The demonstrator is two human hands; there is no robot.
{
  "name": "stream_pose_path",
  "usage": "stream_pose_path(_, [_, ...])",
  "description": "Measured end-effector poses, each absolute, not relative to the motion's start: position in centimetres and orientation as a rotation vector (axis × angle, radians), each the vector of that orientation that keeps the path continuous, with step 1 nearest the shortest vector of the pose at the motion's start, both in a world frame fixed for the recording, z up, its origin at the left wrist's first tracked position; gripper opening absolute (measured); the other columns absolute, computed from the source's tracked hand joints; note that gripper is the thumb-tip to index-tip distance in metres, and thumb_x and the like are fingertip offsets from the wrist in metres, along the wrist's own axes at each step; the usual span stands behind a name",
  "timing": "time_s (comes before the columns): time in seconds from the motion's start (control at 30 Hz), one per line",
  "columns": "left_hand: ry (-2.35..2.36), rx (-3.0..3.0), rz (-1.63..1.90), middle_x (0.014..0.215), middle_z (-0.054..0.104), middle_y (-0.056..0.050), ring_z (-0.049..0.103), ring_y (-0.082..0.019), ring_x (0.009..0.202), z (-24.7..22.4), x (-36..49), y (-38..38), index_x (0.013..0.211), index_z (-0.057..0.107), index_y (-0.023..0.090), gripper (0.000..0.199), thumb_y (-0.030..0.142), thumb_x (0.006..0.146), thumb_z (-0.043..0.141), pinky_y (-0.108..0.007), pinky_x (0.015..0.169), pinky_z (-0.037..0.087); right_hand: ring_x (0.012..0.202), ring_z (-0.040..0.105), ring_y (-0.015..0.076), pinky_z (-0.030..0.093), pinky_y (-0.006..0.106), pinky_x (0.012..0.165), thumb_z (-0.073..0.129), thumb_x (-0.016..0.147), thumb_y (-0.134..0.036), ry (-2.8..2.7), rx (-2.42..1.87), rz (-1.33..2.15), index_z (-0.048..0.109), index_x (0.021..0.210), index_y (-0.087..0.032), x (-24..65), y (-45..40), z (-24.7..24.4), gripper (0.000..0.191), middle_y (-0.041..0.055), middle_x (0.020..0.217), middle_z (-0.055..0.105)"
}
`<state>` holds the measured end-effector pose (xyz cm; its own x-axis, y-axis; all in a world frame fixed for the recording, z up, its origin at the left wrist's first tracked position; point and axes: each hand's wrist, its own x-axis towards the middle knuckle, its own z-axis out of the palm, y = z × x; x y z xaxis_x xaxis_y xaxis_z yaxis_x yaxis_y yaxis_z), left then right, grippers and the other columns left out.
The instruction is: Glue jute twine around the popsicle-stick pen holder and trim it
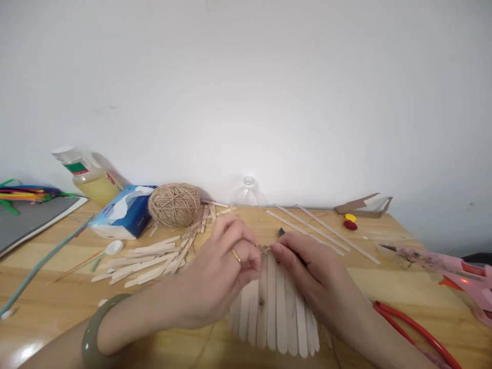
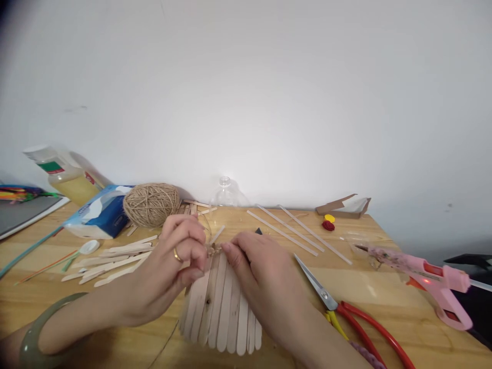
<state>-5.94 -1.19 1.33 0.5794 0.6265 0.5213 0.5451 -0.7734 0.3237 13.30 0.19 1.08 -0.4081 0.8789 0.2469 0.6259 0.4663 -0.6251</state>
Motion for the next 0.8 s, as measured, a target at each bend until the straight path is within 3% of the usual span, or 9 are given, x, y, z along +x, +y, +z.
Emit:
stream_pose_path(0.13, [0.947, 2.114, 1.048, 0.088, 0.041, -0.003, 0.038, -0.018, 0.091, 2.0, -6.6, -1.1, 0.081, 0.039, 0.021, 0.015, 0.023, 0.094, 0.031, -0.035, 0.083, 0.036, 0.057, 0.046, 0.0114, 0.033, 0.024, 0.053, 0.032, 0.094, -0.04, -2.154, -1.272, 0.685, 0.042, 0.066, -0.021, 13.4, 0.3, 1.2, 0.035, -0.0038, 0.061, 0.048])
stream_pose_path(0.33, [1.015, 1.784, 1.138, 0.063, 0.034, 0.002, 0.035, -0.014, 0.064, 1.7, -6.6, -0.2, 0.059, 0.035, 0.019, 0.039, 0.037, 0.093, 0.036, -0.029, 0.061, 0.032, 0.062, 0.048, 0.0109, 0.035, 0.024, 0.056, 0.034, 0.094, -0.041, -2.15, -1.245, 0.787, 0.044, 0.068, -0.021, 13.5, 0.3, 1.2, 0.034, -0.0041, 0.065, 0.051])
stream_pose_path(0.47, [1.027, 1.85, 1.118, 0.06, 0.045, 0.002, 0.044, -0.014, 0.067, 1.8, -6.6, 0.2, 0.055, 0.049, 0.017, 0.037, 0.033, 0.088, 0.05, -0.032, 0.07, 0.038, 0.062, 0.048, 0.0112, 0.035, 0.024, 0.056, 0.033, 0.094, -0.041, -2.15, -1.234, 0.81, 0.044, 0.069, -0.021, 13.6, 0.3, 1.2, 0.034, -0.0041, 0.064, 0.05])
stream_pose_path(0.57, [1.037, 1.899, 1.119, 0.066, 0.06, -0.001, 0.053, -0.017, 0.076, 1.9, -6.7, 0.2, 0.063, 0.064, 0.018, 0.021, 0.025, 0.082, 0.06, -0.037, 0.081, 0.042, 0.06, 0.047, 0.0112, 0.034, 0.024, 0.055, 0.033, 0.095, -0.04, -2.15, -1.23, 0.81, 0.044, 0.069, -0.021, 13.7, 0.4, 1.2, 0.034, -0.0041, 0.064, 0.049])
stream_pose_path(0.63, [1.017, 1.91, 1.097, 0.082, 0.068, -0.003, 0.057, -0.019, 0.091, 2.0, -6.6, 0.1, 0.081, 0.07, 0.02, 0.008, 0.021, 0.081, 0.061, -0.04, 0.09, 0.042, 0.06, 0.046, 0.0108, 0.034, 0.024, 0.055, 0.034, 0.094, -0.04, -2.147, -1.224, 0.808, 0.043, 0.068, -0.021, 13.7, 0.4, 1.2, 0.034, -0.0045, 0.063, 0.049])
stream_pose_path(0.73, [0.978, 1.834, 0.913, 0.118, 0.062, -0.007, 0.053, -0.021, 0.111, 2.2, -6.5, 0.0, 0.119, 0.056, 0.023, 0.043, 0.019, 0.077, 0.064, -0.039, 0.093, 0.043, 0.059, 0.045, 0.0104, 0.034, 0.023, 0.054, 0.034, 0.094, -0.04, -2.138, -1.205, 0.813, 0.043, 0.068, -0.021, 13.6, 0.4, 1.2, 0.034, -0.0049, 0.063, 0.048])
stream_pose_path(0.8, [0.978, 1.775, 0.711, 0.12, 0.06, -0.007, 0.056, -0.022, 0.107, 2.3, -6.2, -0.1, 0.119, 0.055, 0.022, 0.052, 0.021, 0.069, 0.071, -0.034, 0.085, 0.048, 0.059, 0.046, 0.0106, 0.034, 0.023, 0.054, 0.034, 0.094, -0.039, -2.138, -1.201, 0.814, 0.045, 0.068, -0.021, 13.6, 0.4, 1.2, 0.033, -0.0046, 0.062, 0.048])
